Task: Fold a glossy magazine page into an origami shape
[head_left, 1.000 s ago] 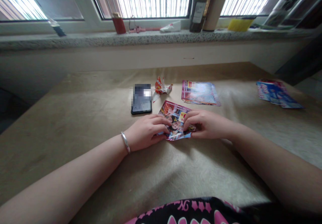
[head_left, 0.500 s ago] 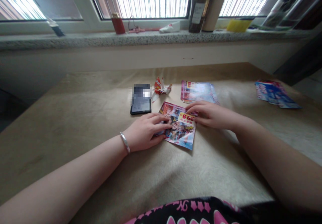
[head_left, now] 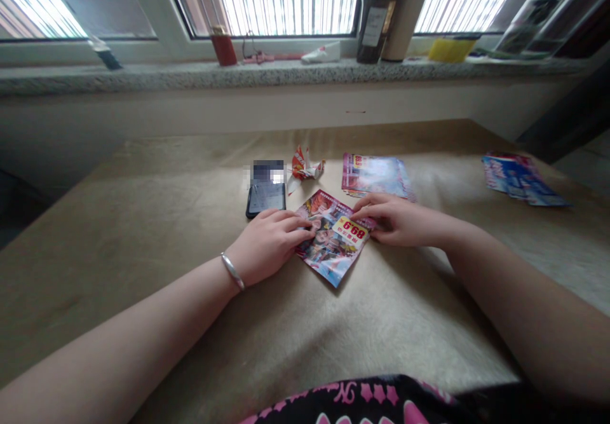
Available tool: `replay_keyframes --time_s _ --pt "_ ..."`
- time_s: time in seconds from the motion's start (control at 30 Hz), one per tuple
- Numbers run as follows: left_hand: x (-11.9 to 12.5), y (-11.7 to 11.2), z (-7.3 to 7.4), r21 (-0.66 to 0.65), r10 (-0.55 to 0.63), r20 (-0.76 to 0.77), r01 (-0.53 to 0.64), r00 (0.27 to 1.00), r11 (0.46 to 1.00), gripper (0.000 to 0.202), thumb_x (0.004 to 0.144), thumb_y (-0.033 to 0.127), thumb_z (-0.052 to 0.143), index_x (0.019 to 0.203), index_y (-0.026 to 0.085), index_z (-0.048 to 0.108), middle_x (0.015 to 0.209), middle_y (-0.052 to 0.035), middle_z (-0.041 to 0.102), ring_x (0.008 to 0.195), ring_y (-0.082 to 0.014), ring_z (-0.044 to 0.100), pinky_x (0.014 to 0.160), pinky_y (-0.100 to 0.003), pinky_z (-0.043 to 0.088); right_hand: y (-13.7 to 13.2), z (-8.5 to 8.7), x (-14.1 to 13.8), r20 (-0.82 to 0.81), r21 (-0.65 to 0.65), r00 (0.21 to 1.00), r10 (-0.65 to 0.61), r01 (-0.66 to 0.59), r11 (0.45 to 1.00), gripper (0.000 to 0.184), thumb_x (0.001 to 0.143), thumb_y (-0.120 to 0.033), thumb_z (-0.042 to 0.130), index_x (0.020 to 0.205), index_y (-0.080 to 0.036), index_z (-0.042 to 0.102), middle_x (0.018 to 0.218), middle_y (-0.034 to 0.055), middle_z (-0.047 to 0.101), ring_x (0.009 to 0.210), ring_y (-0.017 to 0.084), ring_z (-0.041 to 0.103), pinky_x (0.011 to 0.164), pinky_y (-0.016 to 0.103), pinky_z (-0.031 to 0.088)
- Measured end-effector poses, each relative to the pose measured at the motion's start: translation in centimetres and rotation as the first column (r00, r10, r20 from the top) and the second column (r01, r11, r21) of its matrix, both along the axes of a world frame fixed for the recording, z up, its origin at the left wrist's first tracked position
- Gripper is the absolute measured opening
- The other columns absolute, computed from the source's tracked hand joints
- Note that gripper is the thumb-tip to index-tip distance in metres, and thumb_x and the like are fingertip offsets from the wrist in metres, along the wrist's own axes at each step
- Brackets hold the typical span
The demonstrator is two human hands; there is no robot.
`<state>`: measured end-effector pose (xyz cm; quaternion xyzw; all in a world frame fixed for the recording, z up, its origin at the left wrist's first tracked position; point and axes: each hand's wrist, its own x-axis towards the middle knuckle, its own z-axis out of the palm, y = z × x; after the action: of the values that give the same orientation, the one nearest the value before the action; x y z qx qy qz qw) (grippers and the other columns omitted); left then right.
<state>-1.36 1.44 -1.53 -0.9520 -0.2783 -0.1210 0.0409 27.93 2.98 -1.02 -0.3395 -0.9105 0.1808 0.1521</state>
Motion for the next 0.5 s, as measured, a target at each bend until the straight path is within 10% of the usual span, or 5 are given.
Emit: replay_keyframes --time_s 0.17,0.5 --pt "0.0 -0.2 0.2 0.063 0.070 -0.007 -0.069 0.998 0.996 0.024 0.089 0.018 0.046 0.106 0.024 0.064 0.114 -0.0028 0.065 0.099 -0.0212 0.060 0.084 -0.037 0.045 0.0 0.0 -0.4 0.010 0.005 1.000 -0.002 0.002 1.000 0.031 0.077 -0.024 0.064 0.108 -0.021 0.065 0.112 0.0091 0.061 0.103 0.020 0.057 0.093 0.037 0.046" --pt "0.5 -0.8 0.9 -0.151 -0.211 -0.005 0.208 0.977 0.966 0.054 0.084 0.055 0.051 0.127 0.023 0.049 0.127 -0.0088 0.056 0.114 -0.0274 0.053 0.097 -0.044 0.042 -0.3 -0.8 -1.4 0.008 0.159 1.000 -0.011 0.010 0.987 0.017 0.082 -0.024 0.060 0.097 -0.023 0.068 0.108 0.0066 0.064 0.100 0.020 0.057 0.089 0.039 0.046"
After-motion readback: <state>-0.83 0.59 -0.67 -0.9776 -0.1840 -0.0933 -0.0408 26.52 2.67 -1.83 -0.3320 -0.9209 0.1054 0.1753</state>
